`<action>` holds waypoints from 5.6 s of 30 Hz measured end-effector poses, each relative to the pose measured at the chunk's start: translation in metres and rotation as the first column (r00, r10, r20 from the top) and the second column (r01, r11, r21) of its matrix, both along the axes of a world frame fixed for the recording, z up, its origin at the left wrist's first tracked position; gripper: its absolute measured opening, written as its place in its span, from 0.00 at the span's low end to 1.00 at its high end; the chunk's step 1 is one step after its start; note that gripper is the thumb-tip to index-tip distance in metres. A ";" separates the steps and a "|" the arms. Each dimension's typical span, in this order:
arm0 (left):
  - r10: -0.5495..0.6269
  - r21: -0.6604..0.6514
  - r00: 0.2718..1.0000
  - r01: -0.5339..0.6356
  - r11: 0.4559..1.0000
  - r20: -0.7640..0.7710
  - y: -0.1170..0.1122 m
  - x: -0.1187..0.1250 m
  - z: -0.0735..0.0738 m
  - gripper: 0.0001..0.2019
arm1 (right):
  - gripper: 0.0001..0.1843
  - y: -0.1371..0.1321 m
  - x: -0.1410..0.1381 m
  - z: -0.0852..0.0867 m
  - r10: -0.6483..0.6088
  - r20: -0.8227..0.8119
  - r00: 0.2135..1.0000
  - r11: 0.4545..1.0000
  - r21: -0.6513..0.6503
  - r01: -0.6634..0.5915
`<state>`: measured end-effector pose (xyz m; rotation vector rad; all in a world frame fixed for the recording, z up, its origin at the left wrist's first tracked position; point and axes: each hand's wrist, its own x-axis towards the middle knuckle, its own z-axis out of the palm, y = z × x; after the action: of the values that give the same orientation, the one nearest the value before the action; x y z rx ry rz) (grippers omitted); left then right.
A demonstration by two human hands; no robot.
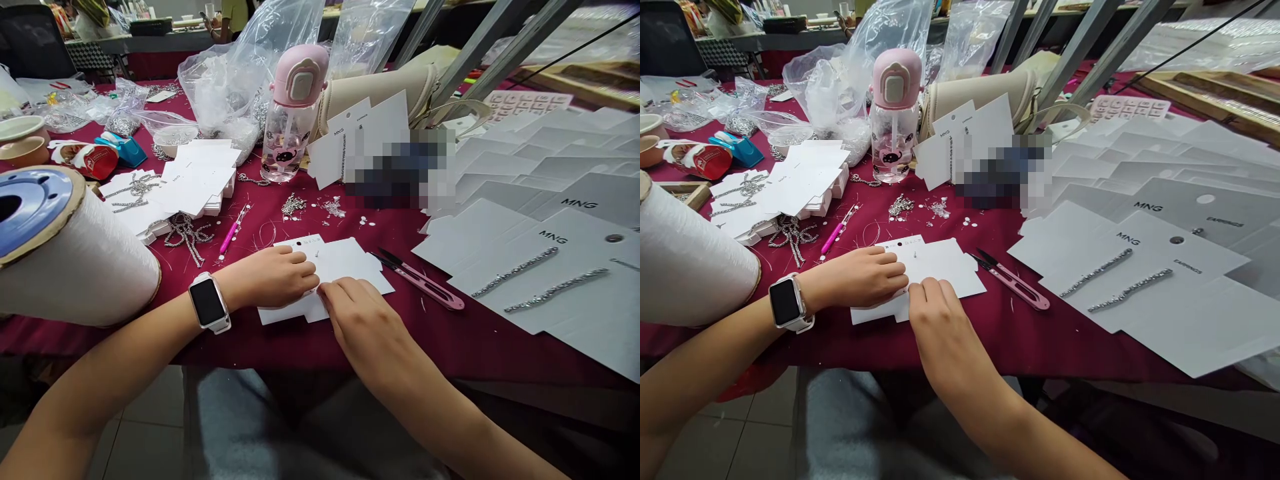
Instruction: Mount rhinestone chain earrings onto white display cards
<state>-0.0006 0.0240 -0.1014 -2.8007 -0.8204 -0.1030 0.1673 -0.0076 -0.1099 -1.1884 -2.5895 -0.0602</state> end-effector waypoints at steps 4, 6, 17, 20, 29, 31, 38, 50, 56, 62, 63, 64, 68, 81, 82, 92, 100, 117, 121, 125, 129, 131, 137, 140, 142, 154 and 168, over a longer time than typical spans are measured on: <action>-0.015 0.005 1.000 0.015 1.000 -0.006 0.001 -0.001 0.001 0.10 | 0.14 0.000 0.003 0.001 0.011 -0.013 1.000 0.998 -0.064 -0.012; -0.019 0.005 1.000 0.019 1.000 -0.011 0.001 -0.001 0.002 0.10 | 0.14 -0.001 0.004 0.003 0.020 -0.001 1.000 0.996 -0.090 -0.020; -0.015 -0.007 1.000 0.015 1.000 -0.003 0.001 -0.001 -0.001 0.10 | 0.08 0.009 0.009 0.000 0.021 -0.095 0.995 0.996 -0.083 -0.029; -0.015 -0.031 1.000 0.015 0.999 0.002 0.002 -0.001 -0.001 0.09 | 0.08 0.007 0.008 -0.006 -0.074 -0.175 0.982 0.997 -0.036 0.068; 0.014 -0.077 1.000 -0.012 0.997 0.027 0.003 0.001 -0.005 0.09 | 0.05 -0.002 -0.007 -0.012 -0.277 -0.074 0.958 0.960 -0.063 0.273; 0.012 -0.076 0.999 -0.010 0.997 0.030 0.003 0.002 -0.005 0.09 | 0.06 -0.002 -0.010 -0.010 -0.292 -0.028 0.956 0.956 -0.008 0.292; 0.006 -0.054 1.000 -0.005 0.999 0.019 0.003 0.003 -0.005 0.10 | 0.09 0.002 -0.014 -0.011 -0.303 0.128 0.945 0.946 0.163 0.281; 0.020 -0.136 0.999 -0.023 0.990 -0.027 0.001 0.004 0.005 0.08 | 0.16 0.001 0.003 -0.011 -0.072 0.020 0.997 0.997 -0.035 0.073; 0.015 -0.195 0.998 -0.026 0.980 -0.057 0.000 0.006 0.013 0.08 | 0.12 0.002 0.006 -0.005 0.008 -0.044 0.999 0.998 -0.056 -0.010; 0.101 -0.187 0.991 -0.115 0.976 -0.084 0.000 0.012 0.015 0.09 | 0.10 0.012 0.008 -0.009 0.065 -0.122 0.990 0.997 -0.035 -0.069; 0.116 -0.186 0.990 -0.129 0.974 -0.082 0.000 0.013 0.014 0.09 | 0.10 0.014 0.009 -0.009 0.087 -0.134 0.987 0.995 -0.026 -0.091; 0.131 -0.183 0.988 -0.143 0.973 -0.079 0.000 0.013 0.014 0.09 | 0.09 0.016 0.009 -0.009 0.112 -0.145 0.983 0.993 -0.024 -0.116; 0.183 -0.174 0.982 -0.189 0.966 -0.052 0.000 0.014 0.010 0.09 | 0.09 0.022 0.014 -0.007 0.170 -0.198 0.965 0.979 -0.081 -0.189; 0.336 -0.260 0.941 -0.315 0.913 0.039 0.002 0.017 0.002 0.09 | 0.08 0.038 0.027 0.003 0.327 -0.212 0.921 0.891 -0.257 -0.375; 0.340 -0.263 0.939 -0.318 0.911 0.043 0.002 0.017 0.002 0.09 | 0.08 0.040 0.027 0.003 0.343 -0.207 0.916 0.882 -0.266 -0.390; 0.372 -0.321 0.924 -0.328 0.889 0.085 0.004 0.018 0.000 0.10 | 0.10 0.049 0.035 0.003 0.474 -0.241 0.847 0.782 -0.326 -0.530; 0.390 -0.340 0.910 -0.325 0.882 0.142 0.008 0.019 -0.002 0.09 | 0.10 0.051 0.038 0.005 0.484 -0.251 0.838 0.749 -0.376 -0.545; 0.134 -0.075 0.988 -0.128 0.989 0.075 -0.004 0.004 0.005 0.10 | 0.11 0.043 0.055 0.011 -0.166 0.144 0.976 0.973 0.183 0.138; 0.135 0.005 0.990 -0.135 0.991 0.041 -0.007 0.002 0.002 0.10 | 0.12 0.052 0.074 -0.006 -0.398 0.264 0.878 0.915 0.180 0.361; 0.177 -0.029 0.980 -0.175 0.984 0.090 -0.007 -0.001 0.000 0.11 | 0.12 0.060 0.079 -0.017 -0.406 0.196 0.893 0.914 0.067 0.401; 0.249 -0.121 0.954 -0.230 0.965 0.169 -0.008 -0.001 0.000 0.11 | 0.10 0.064 0.080 -0.010 -0.391 0.174 0.904 0.916 -0.023 0.400; 0.272 -0.159 0.942 -0.243 0.957 0.197 -0.009 -0.001 0.001 0.11 | 0.12 0.063 0.082 -0.001 -0.451 0.114 0.885 0.883 -0.091 0.461; 0.341 -0.263 0.908 -0.276 0.925 0.244 -0.009 0.002 0.002 0.09 | 0.16 0.068 0.075 0.026 -0.378 -0.292 0.879 0.846 -0.495 0.199; 0.357 -0.319 0.891 -0.264 0.910 0.281 -0.008 0.002 0.001 0.08 | 0.24 0.079 0.057 0.032 -0.168 -0.323 0.931 0.773 -0.629 -0.079; 0.359 -0.342 0.883 -0.250 0.906 0.304 -0.006 0.002 0.001 0.07 | 0.26 0.085 0.045 0.031 -0.034 -0.290 0.957 0.782 -0.603 -0.155; 0.366 -0.367 0.865 -0.235 0.900 0.342 -0.005 0.005 0.001 0.07 | 0.29 0.081 0.040 -0.003 0.202 -0.027 0.979 0.963 0.187 -0.194; 0.372 -0.374 0.867 -0.241 0.896 0.331 -0.003 0.006 -0.002 0.08 | 0.26 0.075 0.028 -0.005 0.239 0.003 0.971 0.837 0.506 -0.208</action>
<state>0.0058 0.0210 -0.1036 -2.9352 -1.5023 -0.5448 0.1955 0.0670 -0.1151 -0.6800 -2.4165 -0.6039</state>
